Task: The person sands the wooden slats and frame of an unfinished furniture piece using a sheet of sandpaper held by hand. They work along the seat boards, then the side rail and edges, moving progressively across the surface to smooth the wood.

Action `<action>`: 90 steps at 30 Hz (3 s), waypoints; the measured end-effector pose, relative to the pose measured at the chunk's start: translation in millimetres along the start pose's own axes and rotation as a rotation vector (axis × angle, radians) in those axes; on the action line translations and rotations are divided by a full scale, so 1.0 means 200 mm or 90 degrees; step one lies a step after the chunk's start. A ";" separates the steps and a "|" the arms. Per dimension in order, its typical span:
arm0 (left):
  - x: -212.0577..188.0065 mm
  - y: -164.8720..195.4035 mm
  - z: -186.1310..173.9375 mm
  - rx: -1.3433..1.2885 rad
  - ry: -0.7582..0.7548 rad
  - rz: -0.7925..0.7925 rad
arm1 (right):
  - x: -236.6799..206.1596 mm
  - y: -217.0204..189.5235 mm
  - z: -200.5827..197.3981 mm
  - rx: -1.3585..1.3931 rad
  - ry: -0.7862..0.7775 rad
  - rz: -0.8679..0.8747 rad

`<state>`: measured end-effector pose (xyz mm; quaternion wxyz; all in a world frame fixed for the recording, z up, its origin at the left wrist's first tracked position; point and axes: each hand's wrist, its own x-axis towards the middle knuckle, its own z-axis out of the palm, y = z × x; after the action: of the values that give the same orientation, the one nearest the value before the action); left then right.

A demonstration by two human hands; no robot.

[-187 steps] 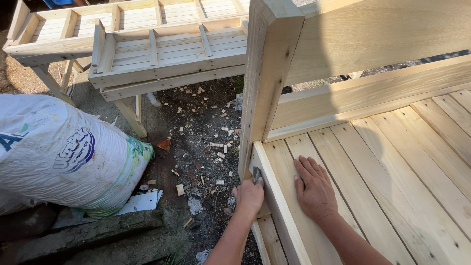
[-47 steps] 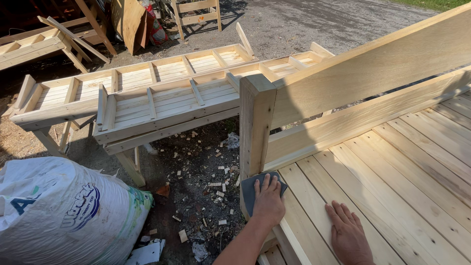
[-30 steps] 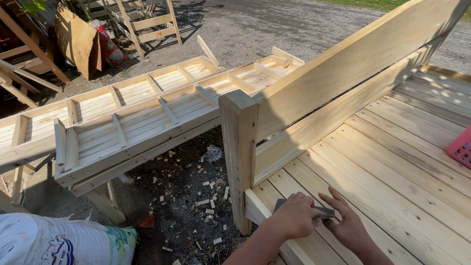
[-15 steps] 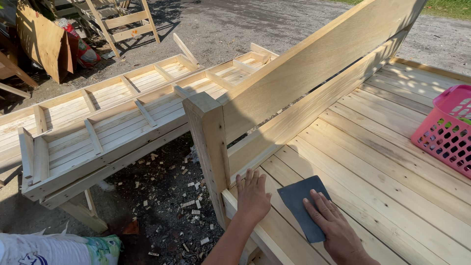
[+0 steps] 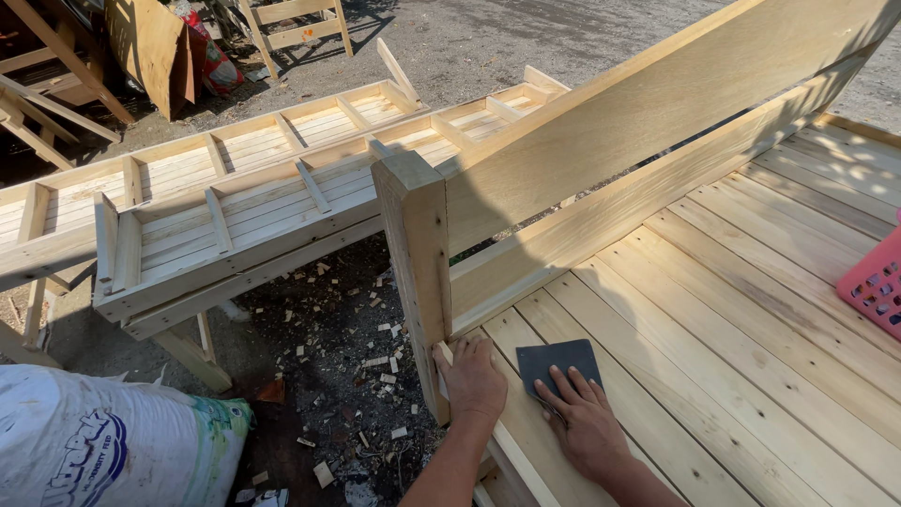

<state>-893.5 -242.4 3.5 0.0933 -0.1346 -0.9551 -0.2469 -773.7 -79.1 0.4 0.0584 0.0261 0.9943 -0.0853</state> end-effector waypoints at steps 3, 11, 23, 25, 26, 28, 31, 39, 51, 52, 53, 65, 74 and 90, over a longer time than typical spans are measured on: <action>-0.01 0.00 0.02 -0.024 0.028 0.001 | -0.08 0.12 0.09 0.012 -0.019 -0.029; 0.00 0.01 0.00 -0.056 0.064 -0.004 | -0.06 0.22 0.21 0.053 0.026 -0.143; -0.01 0.02 -0.03 -0.104 0.093 -0.024 | -0.04 0.21 0.25 0.123 -0.004 -0.118; -0.01 0.02 -0.02 -0.107 0.101 -0.026 | -0.07 0.22 0.25 0.094 -0.019 -0.109; -0.01 0.01 -0.02 -0.108 0.112 -0.023 | -0.05 0.20 0.24 0.104 -0.005 -0.124; 0.00 0.00 -0.01 -0.115 0.137 -0.014 | 0.09 0.11 0.18 0.121 0.030 -0.154; 0.00 -0.01 0.00 -0.117 0.163 0.005 | 0.31 -0.08 0.07 0.060 0.006 -0.113; -0.01 -0.01 0.00 -0.201 0.197 0.009 | -0.04 -0.03 0.13 0.032 -0.134 -0.213; -0.02 -0.05 0.04 -0.242 0.174 -0.005 | 0.24 -0.16 0.07 0.104 -0.021 -0.247; -0.02 -0.06 0.04 -0.251 0.166 -0.007 | 0.14 -0.11 0.10 0.107 -0.033 -0.258; -0.01 -0.06 0.04 -0.231 0.152 -0.005 | 0.03 -0.06 0.13 0.109 -0.047 -0.268; -0.01 -0.07 0.05 -0.170 0.149 0.022 | 0.29 -0.17 0.09 0.081 -0.023 -0.169; 0.01 -0.06 0.08 -0.086 0.123 0.028 | -0.45 0.29 0.55 -0.087 0.038 -0.133; 0.00 -0.02 0.05 -0.043 0.139 0.011 | -0.65 0.35 0.49 -0.009 -0.108 -0.144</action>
<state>-895.0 -240.4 -6.8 0.1941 -0.1181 -0.9293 -0.2912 -629.7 -31.9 -91.9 0.1323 -0.0939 0.9830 -0.0863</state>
